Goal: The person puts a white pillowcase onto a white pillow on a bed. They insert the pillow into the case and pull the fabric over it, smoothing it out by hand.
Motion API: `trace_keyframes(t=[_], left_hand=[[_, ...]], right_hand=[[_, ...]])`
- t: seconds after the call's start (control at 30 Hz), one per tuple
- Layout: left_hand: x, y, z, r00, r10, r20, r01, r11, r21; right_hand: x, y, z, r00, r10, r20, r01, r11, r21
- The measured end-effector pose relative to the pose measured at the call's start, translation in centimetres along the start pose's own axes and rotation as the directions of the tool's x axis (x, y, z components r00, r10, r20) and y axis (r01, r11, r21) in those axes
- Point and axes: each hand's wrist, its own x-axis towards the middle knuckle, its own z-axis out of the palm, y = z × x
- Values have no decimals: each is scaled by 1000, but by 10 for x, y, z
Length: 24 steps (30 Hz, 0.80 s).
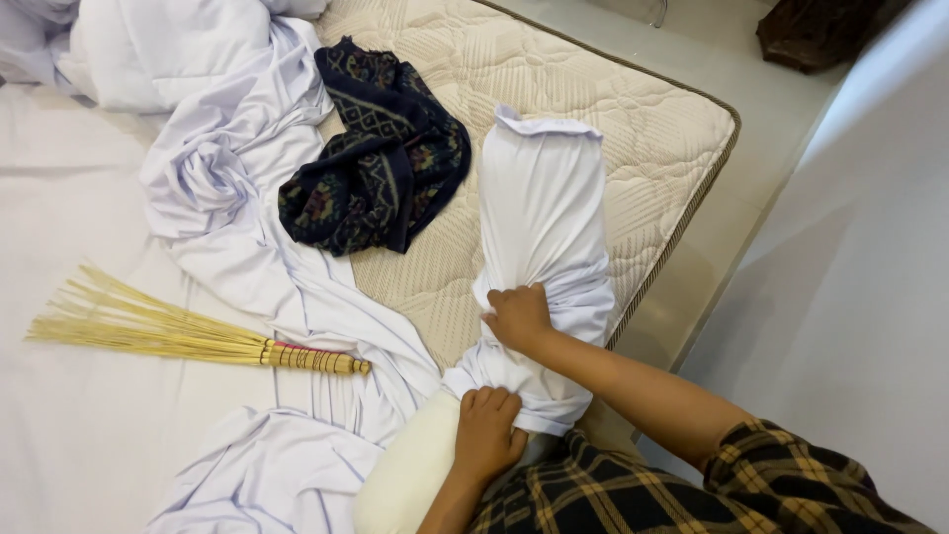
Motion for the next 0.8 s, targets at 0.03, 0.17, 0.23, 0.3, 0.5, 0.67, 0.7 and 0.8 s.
trace_keyframes(t=[0.03, 0.17, 0.23, 0.3, 0.5, 0.67, 0.7, 0.8], left_hand=[[1, 0, -1, 1000, -11, -1, 11, 1000, -2], [5, -5, -6, 998, -63, -12, 62, 998, -33], [8, -12, -5, 995, -100, -32, 98, 994, -53], [6, -22, 1, 971, -195, -140, 186, 980, -74], [-11, -74, -60, 833, -456, -314, 401, 888, -227], [-48, -89, -121, 726, -688, -11, 681, 720, -134], [-56, -95, -123, 666, -743, 65, 745, 668, -5], [-61, -99, -114, 459, -863, 211, 883, 417, -215]], right_hand=[[0, 2, -3, 1000, -8, 7, 8, 1000, 0], [5, 11, -11, 998, -25, -52, 40, 952, 304], [3, 24, -17, 1000, -23, -22, 30, 911, 412], [-8, 39, -22, 991, -59, -123, 125, 754, 645], [-94, 59, -7, 989, 137, -63, -56, 722, 690], [-130, 56, 72, 932, 40, 361, -336, 474, 814], [-135, 57, 95, 866, -87, 493, -433, 365, 824], [-117, 40, 94, 843, -158, 514, -451, 314, 835]])
